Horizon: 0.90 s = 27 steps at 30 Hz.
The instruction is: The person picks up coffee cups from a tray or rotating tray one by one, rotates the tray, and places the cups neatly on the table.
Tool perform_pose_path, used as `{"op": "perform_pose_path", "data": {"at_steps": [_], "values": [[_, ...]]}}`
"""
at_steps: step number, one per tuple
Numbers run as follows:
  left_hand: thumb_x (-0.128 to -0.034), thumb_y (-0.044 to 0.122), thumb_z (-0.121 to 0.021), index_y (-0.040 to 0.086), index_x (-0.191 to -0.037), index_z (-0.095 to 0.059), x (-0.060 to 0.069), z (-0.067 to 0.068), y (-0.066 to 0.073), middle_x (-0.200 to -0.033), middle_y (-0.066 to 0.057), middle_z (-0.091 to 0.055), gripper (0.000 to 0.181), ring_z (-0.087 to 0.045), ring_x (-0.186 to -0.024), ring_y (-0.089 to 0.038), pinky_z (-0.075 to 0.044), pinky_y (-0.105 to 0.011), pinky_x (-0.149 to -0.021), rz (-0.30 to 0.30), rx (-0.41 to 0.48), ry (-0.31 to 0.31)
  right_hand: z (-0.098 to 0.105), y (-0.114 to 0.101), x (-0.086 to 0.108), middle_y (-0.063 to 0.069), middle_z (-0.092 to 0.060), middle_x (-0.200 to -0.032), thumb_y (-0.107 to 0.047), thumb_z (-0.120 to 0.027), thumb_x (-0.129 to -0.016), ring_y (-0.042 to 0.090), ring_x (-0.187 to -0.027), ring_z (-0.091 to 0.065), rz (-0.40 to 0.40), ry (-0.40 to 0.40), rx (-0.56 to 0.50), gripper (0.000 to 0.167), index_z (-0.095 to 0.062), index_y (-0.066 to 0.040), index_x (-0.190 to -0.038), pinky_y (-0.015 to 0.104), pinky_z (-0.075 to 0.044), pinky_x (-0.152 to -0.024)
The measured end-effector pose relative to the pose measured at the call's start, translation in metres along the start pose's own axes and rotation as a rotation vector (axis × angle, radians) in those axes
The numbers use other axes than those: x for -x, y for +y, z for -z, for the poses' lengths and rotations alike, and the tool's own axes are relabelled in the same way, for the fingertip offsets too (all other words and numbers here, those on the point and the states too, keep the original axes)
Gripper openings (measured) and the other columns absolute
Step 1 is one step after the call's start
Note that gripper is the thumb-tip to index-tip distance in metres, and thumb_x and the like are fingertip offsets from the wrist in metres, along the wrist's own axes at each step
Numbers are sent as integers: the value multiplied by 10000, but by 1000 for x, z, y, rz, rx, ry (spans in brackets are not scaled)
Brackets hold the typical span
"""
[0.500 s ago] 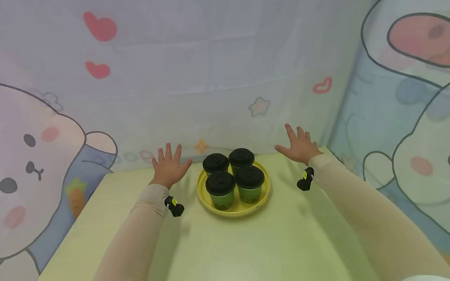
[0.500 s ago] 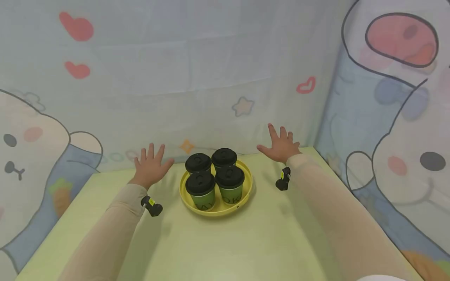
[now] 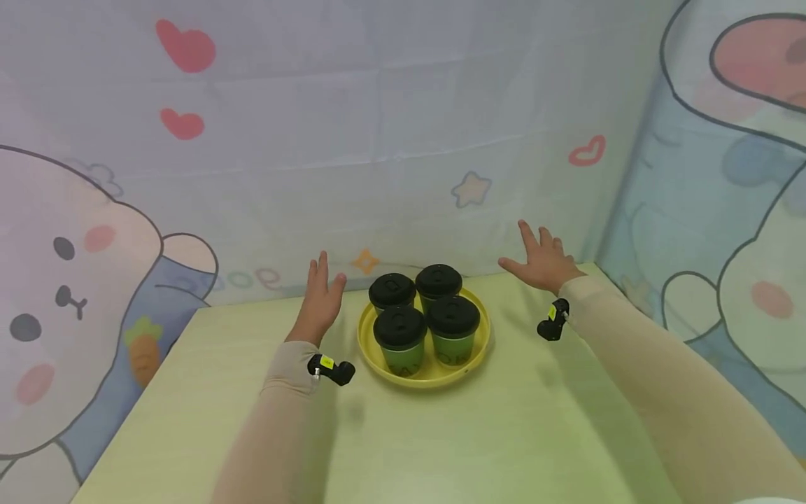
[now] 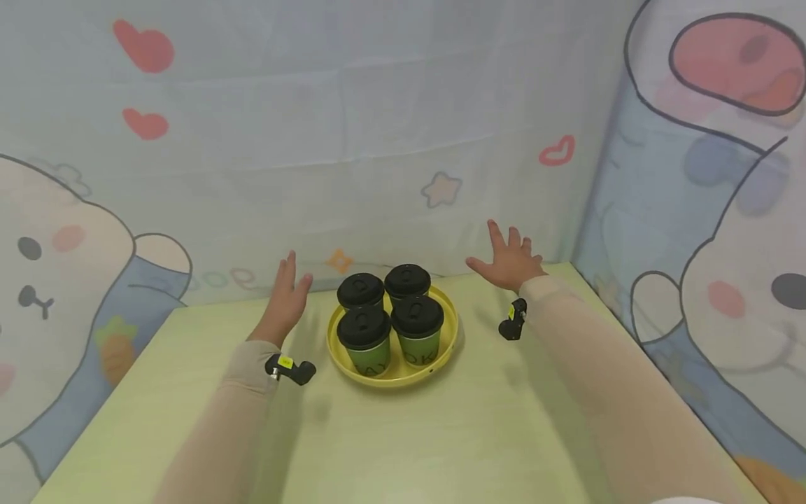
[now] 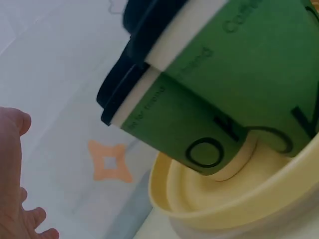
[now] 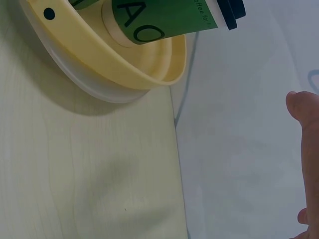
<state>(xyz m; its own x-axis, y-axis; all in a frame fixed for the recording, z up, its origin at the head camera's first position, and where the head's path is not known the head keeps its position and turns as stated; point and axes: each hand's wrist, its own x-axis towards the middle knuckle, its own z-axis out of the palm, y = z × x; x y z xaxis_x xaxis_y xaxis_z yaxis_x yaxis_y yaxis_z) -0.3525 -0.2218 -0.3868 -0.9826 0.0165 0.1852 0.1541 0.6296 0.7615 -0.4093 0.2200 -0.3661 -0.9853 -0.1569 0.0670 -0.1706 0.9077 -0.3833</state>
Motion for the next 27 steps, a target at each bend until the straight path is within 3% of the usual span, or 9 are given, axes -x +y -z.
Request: {"op": "perform_pose_path", "data": {"at_steps": [5,10,15,22,27], "values": [[-1086,461,-346,222,-1642,3,3,-19,-10,-1694,-99,58,698,34,-1553,-303,-81,-583,-1213,-50,98,46,5,-4,5,332,37,-1627,-757,-406,-933,632,-1435,-30,4,5,-5,1017,118,-226,-1625,844,-161,-999],[-1082,414,-404,205,-1643,-78,12,-42,-26,-1694,-111,-51,682,-76,-1546,-341,-140,-573,-1210,12,153,24,8,-10,9,340,46,-1624,-747,-406,-941,640,-1431,-18,1,-2,-9,1014,118,-211,-1625,840,-157,-1007],[-1064,328,-493,144,-1602,-255,23,-58,-38,-1650,-155,-185,616,-231,-1492,-396,-254,-558,-1180,53,255,51,6,-17,10,345,46,-1622,-715,-420,-958,642,-1432,-16,18,-13,-25,999,104,-190,-1627,829,-157,-1022],[-1027,189,-547,79,-1576,-319,31,-75,-50,-1633,-181,-228,604,-251,-1490,-405,-271,-553,-1176,97,403,21,4,-19,3,340,-11,-1623,-724,-435,-947,626,-1438,-50,29,-9,-33,1012,70,-178,-1633,803,-157,-1053],[-1005,170,-559,110,-1573,-348,38,-86,-53,-1619,-154,-295,609,-322,-1461,-398,-317,-541,-1156,120,422,3,0,-16,0,345,-30,-1620,-745,-433,-934,628,-1437,-54,33,-20,-37,1027,56,-175,-1635,806,-158,-1049]]}}
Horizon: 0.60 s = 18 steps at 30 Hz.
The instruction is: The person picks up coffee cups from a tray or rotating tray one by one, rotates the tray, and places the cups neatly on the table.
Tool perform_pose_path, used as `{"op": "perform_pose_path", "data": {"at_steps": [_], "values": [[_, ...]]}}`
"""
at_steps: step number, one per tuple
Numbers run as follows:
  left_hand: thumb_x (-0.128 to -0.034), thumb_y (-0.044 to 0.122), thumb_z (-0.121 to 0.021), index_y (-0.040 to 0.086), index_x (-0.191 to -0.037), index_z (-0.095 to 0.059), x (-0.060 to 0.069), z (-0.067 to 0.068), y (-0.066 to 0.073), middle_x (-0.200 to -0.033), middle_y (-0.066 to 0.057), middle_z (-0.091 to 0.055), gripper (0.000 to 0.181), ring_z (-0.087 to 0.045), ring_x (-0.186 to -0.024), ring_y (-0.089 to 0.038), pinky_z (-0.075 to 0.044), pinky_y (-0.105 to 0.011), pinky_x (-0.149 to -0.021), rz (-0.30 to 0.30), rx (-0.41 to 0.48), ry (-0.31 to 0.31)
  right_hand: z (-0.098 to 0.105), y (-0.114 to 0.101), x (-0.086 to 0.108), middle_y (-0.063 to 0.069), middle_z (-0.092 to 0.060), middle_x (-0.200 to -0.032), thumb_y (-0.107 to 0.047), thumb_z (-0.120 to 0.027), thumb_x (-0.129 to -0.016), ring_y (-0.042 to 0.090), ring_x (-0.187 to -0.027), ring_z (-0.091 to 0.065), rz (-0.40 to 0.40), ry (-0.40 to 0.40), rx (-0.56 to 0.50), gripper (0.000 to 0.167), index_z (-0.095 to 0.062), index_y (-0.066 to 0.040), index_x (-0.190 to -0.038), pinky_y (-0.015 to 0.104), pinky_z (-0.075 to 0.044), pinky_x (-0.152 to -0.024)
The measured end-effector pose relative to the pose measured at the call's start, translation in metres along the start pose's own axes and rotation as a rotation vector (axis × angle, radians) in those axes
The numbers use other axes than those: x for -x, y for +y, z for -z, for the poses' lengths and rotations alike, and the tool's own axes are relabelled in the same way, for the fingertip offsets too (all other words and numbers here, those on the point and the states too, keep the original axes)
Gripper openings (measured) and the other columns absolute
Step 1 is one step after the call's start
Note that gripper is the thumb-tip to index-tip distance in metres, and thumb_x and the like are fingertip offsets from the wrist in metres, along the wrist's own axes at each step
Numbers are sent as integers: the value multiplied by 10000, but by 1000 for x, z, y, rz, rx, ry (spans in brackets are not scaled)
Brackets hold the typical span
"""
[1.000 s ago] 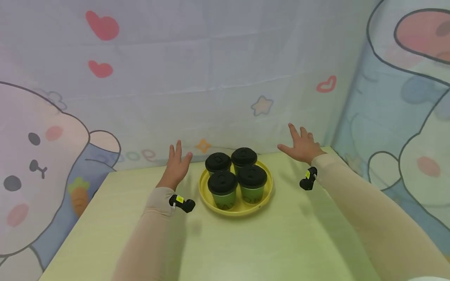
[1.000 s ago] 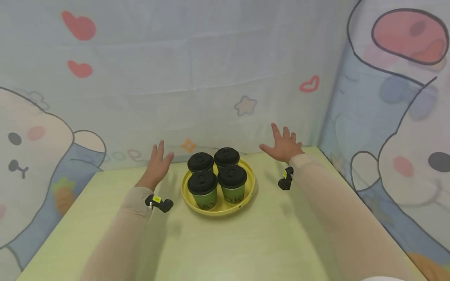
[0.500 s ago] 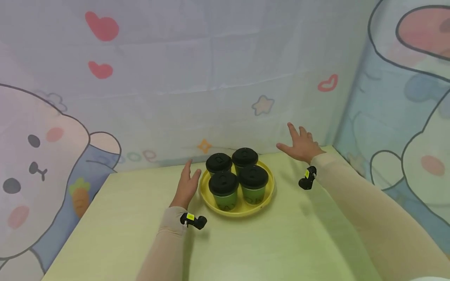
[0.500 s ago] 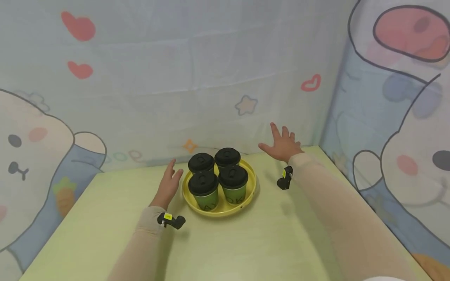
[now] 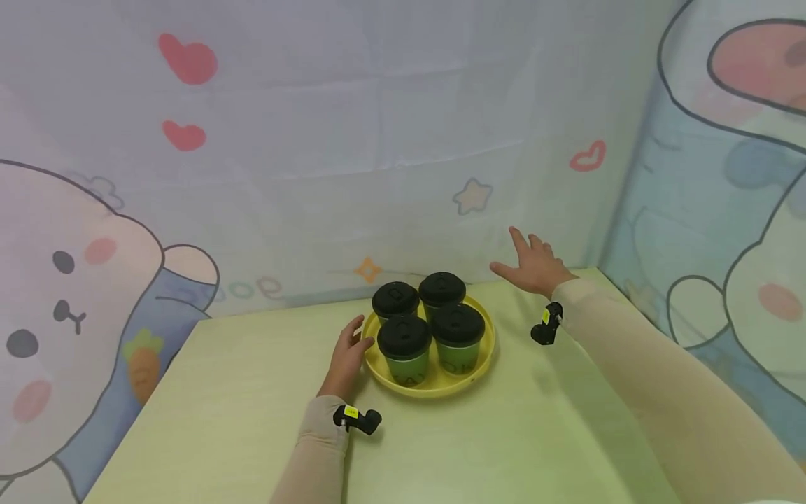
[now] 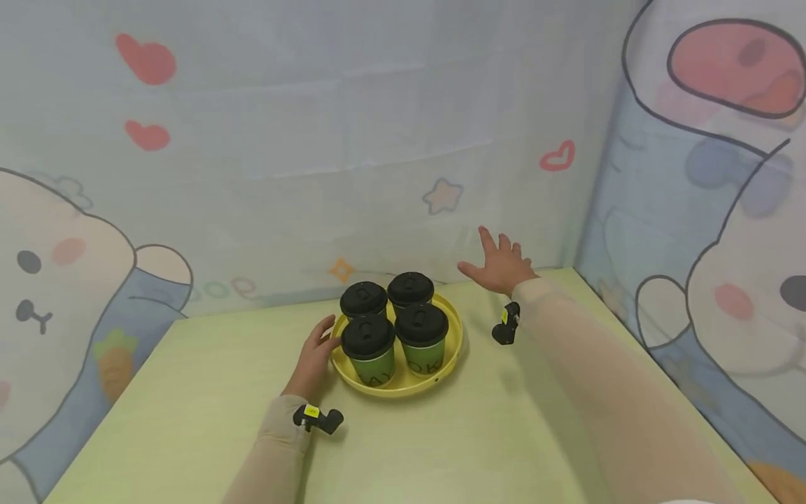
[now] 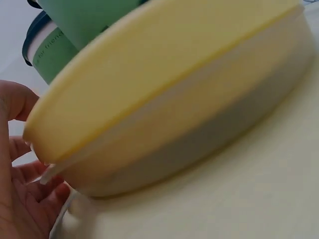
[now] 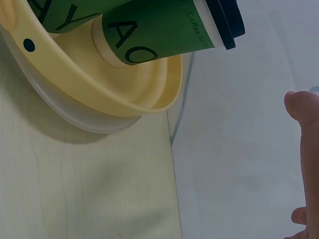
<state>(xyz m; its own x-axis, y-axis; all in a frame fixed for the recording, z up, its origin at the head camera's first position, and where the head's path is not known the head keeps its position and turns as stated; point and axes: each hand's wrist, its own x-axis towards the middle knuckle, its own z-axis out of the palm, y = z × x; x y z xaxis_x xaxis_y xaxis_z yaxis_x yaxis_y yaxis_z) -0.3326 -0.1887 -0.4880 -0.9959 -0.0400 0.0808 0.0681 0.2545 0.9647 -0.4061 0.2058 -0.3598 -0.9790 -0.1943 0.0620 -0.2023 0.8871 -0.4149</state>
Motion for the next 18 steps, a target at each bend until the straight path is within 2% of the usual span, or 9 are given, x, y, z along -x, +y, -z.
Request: {"op": "perform_pose_path", "data": {"at_steps": [4,10,14,18], "values": [[-999,192,-550,132,-1561,-376,2,-2,0,-1593,-129,-357,591,-393,-1415,-390,-349,-531,-1137,7,-22,9,3,-3,0,349,-54,-1616,-737,-435,-940,621,-1436,-84,25,0,5,1022,42,-160,-1636,799,-173,-1049],[-986,175,-557,94,-1551,-387,1,-3,-4,-1568,-143,-400,596,-440,-1386,-384,-374,-513,-1122,-6,-45,14,13,-8,-2,345,-86,-1613,-725,-449,-943,614,-1436,-106,42,8,6,1017,11,-141,-1637,785,-185,-1060],[-972,148,-562,77,-1554,-375,2,-5,-8,-1565,-133,-406,615,-474,-1361,-354,-410,-496,-1087,-19,-41,14,20,-12,-7,334,-119,-1611,-714,-470,-943,556,-1452,-168,82,14,-17,1020,-22,-114,-1636,719,-226,-1103],[-968,160,-562,89,-1554,-378,3,-7,-11,-1546,-117,-430,618,-510,-1326,-322,-439,-472,-1049,-22,-56,20,31,-27,-10,303,-149,-1613,-664,-510,-954,477,-1454,-249,120,25,-36,979,-87,-98,-1631,651,-264,-1129]]}}
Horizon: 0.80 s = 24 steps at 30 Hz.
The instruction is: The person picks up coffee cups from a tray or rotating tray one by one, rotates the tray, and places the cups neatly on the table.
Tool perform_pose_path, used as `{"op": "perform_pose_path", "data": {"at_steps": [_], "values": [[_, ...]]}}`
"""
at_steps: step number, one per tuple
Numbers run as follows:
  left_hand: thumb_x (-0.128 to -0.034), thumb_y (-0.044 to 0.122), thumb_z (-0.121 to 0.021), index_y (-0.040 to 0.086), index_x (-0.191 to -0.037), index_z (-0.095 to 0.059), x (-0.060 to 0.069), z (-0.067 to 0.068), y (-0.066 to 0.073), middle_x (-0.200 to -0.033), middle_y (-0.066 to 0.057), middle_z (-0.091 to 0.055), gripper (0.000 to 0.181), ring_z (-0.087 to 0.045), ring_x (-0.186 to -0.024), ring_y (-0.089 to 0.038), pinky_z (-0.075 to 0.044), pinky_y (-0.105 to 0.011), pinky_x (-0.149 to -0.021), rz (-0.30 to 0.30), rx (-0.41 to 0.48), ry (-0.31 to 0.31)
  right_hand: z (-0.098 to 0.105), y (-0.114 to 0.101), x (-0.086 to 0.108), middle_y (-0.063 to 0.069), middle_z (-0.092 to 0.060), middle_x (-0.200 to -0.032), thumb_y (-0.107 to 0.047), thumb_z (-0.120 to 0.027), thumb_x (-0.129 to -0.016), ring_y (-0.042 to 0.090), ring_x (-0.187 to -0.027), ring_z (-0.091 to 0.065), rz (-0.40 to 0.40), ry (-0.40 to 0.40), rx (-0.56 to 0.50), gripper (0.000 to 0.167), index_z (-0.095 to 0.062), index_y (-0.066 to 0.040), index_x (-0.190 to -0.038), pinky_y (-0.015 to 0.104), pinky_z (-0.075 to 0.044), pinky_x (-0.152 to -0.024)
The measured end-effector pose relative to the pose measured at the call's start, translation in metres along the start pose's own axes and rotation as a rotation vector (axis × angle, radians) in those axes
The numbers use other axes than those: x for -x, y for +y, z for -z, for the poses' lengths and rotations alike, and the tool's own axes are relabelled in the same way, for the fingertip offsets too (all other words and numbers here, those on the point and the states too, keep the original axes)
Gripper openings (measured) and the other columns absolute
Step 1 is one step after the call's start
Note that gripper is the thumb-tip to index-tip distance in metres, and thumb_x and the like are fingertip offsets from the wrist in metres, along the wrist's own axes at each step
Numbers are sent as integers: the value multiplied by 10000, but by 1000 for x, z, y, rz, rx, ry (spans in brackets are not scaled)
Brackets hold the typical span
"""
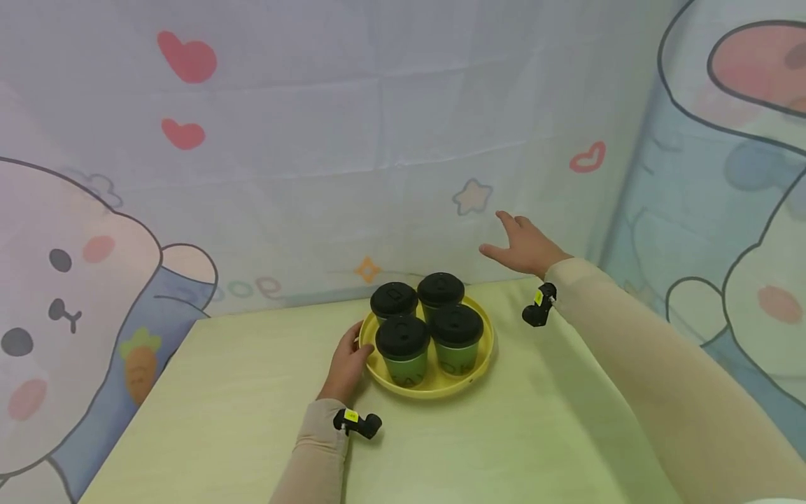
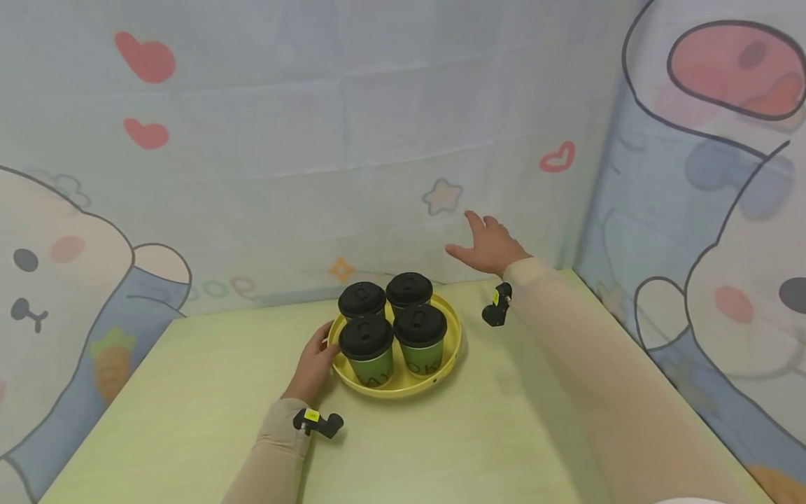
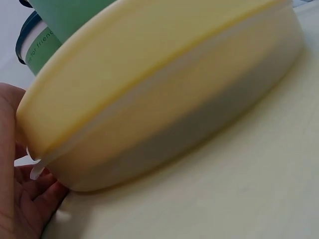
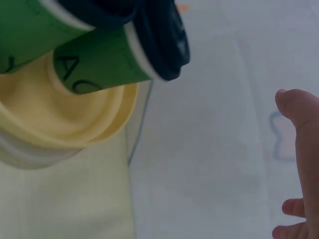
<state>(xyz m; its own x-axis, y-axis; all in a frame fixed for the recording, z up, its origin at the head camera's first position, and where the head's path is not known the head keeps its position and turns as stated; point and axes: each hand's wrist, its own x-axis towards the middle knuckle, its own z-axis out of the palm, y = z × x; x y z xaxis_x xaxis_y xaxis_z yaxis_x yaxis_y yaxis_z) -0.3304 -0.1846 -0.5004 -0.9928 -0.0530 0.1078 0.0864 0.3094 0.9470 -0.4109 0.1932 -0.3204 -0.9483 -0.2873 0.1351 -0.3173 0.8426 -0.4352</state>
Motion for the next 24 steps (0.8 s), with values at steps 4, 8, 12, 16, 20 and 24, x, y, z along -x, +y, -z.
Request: {"op": "perform_pose_path", "data": {"at_steps": [4,8,12,16,20,24], "values": [[-976,161,-551,78,-1554,-375,2,-1,-3,-1525,-142,-448,610,-526,-1305,-327,-453,-468,-1030,-6,-9,-2,10,-21,-3,277,-182,-1605,-590,-547,-971,456,-1424,-322,36,19,5,893,-182,-93,-1617,627,-301,-1121],[-978,156,-548,82,-1556,-372,3,-2,-3,-1520,-142,-452,609,-521,-1306,-321,-446,-471,-1042,-3,-1,0,14,-41,-6,249,-263,-1580,-510,-574,-987,424,-1391,-383,80,40,6,787,-294,-77,-1582,594,-335,-1113],[-977,153,-545,87,-1556,-376,3,-2,-3,-1518,-132,-459,607,-523,-1298,-311,-439,-471,-1049,-2,-13,12,12,-57,-11,211,-367,-1543,-446,-593,-992,377,-1375,-415,135,40,1,702,-386,-54,-1536,557,-359,-1108],[-968,154,-549,87,-1550,-389,1,-2,-2,-1509,-124,-472,607,-534,-1285,-308,-450,-459,-1033,-12,-17,18,8,-68,-14,200,-459,-1488,-398,-611,-991,359,-1336,-465,186,28,-10,656,-434,-29,-1503,534,-393,-1087],[-969,156,-542,84,-1547,-394,0,-2,-3,-1503,-122,-479,601,-542,-1277,-303,-462,-447,-1019,-19,-29,17,3,-75,-17,208,-495,-1452,-369,-622,-988,376,-1290,-513,208,-7,-44,642,-442,-16,-1492,520,-429,-1059],[-975,165,-535,90,-1548,-394,-1,-1,-3,-1502,-118,-482,596,-543,-1272,-300,-460,-445,-1016,-16,-46,21,-5,-80,-18,214,-509,-1439,-358,-640,-973,388,-1272,-528,210,-75,-75,633,-460,-28,-1483,522,-438,-1053]]}}
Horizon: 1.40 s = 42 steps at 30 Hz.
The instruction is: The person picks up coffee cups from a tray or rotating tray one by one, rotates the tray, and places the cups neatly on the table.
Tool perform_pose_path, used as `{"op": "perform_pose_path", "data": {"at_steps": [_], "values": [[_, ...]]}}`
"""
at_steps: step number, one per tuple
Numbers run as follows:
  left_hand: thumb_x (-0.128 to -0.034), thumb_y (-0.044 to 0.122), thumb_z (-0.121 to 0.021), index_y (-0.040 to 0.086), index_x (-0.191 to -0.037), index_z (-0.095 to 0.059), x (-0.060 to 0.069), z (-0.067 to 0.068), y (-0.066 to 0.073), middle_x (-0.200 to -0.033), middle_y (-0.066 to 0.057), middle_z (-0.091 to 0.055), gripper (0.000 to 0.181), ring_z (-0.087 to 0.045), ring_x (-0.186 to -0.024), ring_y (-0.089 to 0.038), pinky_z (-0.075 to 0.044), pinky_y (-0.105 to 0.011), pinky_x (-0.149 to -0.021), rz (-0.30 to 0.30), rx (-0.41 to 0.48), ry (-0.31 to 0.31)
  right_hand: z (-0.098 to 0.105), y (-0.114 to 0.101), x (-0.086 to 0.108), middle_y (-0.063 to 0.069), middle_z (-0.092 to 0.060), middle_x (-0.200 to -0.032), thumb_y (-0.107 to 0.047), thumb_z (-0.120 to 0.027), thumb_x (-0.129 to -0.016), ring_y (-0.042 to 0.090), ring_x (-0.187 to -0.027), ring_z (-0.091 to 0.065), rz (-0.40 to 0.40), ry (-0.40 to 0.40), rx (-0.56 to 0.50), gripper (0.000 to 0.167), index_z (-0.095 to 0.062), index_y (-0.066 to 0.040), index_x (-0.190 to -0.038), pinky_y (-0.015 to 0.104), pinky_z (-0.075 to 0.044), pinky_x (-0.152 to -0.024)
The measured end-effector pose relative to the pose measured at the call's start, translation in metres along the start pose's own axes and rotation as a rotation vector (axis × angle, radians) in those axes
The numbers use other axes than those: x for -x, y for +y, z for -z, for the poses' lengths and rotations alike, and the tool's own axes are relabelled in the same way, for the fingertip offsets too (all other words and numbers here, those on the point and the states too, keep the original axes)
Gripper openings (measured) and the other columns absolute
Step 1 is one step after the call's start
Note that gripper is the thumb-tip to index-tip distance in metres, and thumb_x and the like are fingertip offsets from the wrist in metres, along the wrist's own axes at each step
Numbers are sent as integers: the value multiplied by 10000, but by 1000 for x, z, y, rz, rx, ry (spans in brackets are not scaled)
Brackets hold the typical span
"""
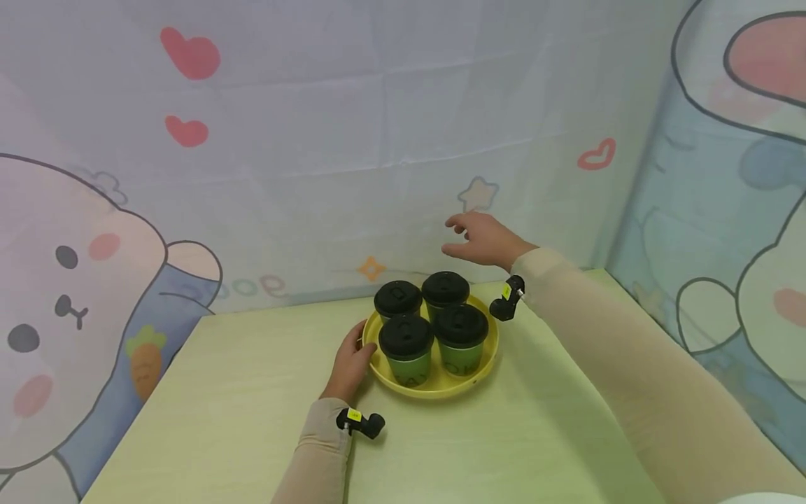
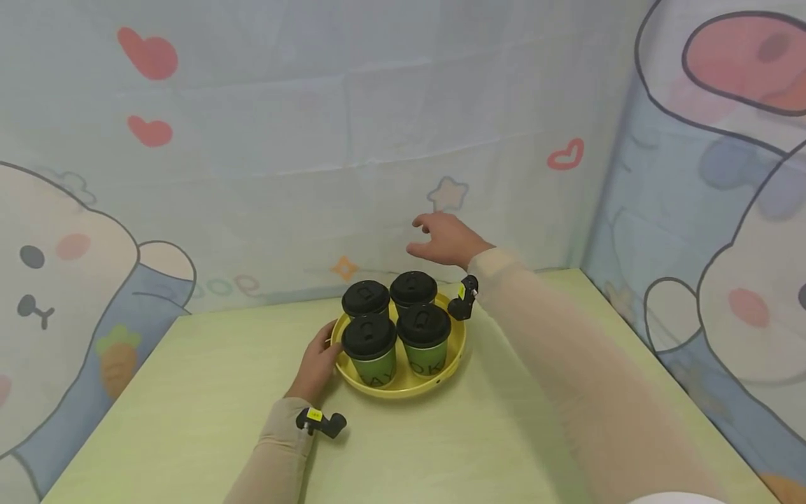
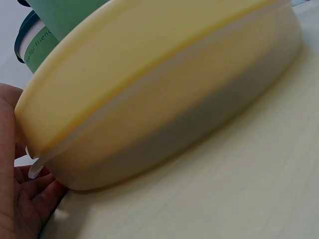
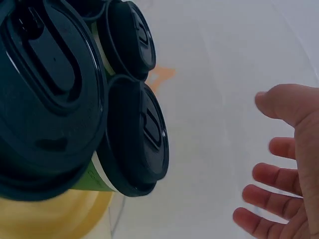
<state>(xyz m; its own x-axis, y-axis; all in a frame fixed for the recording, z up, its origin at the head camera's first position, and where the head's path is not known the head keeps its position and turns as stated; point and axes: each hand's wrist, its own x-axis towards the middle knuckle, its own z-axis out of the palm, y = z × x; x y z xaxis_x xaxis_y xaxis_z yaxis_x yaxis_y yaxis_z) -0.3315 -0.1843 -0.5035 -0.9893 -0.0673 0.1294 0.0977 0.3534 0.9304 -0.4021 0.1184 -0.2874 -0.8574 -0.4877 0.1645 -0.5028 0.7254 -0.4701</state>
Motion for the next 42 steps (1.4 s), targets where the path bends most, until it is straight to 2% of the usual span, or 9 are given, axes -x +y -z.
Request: {"op": "perform_pose_path", "data": {"at_steps": [7,16,22,31,35,42], "values": [[-977,174,-539,88,-1547,-396,2,1,2,-1504,-125,-479,594,-526,-1284,-308,-438,-470,-1051,16,1,-2,-20,-2,-5,204,-529,-1417,-375,-638,-955,361,-1290,-517,52,-141,83,616,-507,-42,-1457,512,-428,-1065],[-977,173,-543,93,-1549,-394,1,0,3,-1514,-122,-473,597,-515,-1309,-312,-433,-479,-1069,35,10,6,-41,1,-10,229,-494,-1431,-388,-689,-923,376,-1302,-499,32,-259,124,677,-483,-65,-1481,525,-426,-1061],[-977,166,-535,88,-1545,-398,0,0,3,-1512,-119,-478,590,-516,-1309,-311,-433,-477,-1068,29,-2,5,-46,-1,-7,219,-513,-1433,-377,-688,-914,370,-1305,-513,28,-280,137,687,-479,-50,-1482,515,-434,-1060],[-978,170,-535,96,-1541,-408,1,1,4,-1494,-103,-496,582,-541,-1266,-294,-455,-462,-1033,27,5,0,-49,-2,-6,193,-556,-1336,-337,-680,-900,342,-1198,-558,62,-265,162,638,-530,-28,-1437,488,-476,-1001],[-975,171,-534,92,-1539,-409,2,1,6,-1487,-102,-501,583,-548,-1246,-291,-455,-457,-1027,32,8,2,-45,0,-10,183,-575,-1302,-322,-669,-892,326,-1152,-574,75,-250,175,616,-549,-28,-1420,471,-490,-974],[-977,173,-533,97,-1542,-406,3,2,7,-1499,-99,-490,584,-541,-1260,-287,-446,-459,-1043,44,7,3,-29,-2,-13,193,-565,-1338,-298,-659,-893,335,-1172,-566,81,-233,159,618,-539,-17,-1429,474,-485,-973]]}}
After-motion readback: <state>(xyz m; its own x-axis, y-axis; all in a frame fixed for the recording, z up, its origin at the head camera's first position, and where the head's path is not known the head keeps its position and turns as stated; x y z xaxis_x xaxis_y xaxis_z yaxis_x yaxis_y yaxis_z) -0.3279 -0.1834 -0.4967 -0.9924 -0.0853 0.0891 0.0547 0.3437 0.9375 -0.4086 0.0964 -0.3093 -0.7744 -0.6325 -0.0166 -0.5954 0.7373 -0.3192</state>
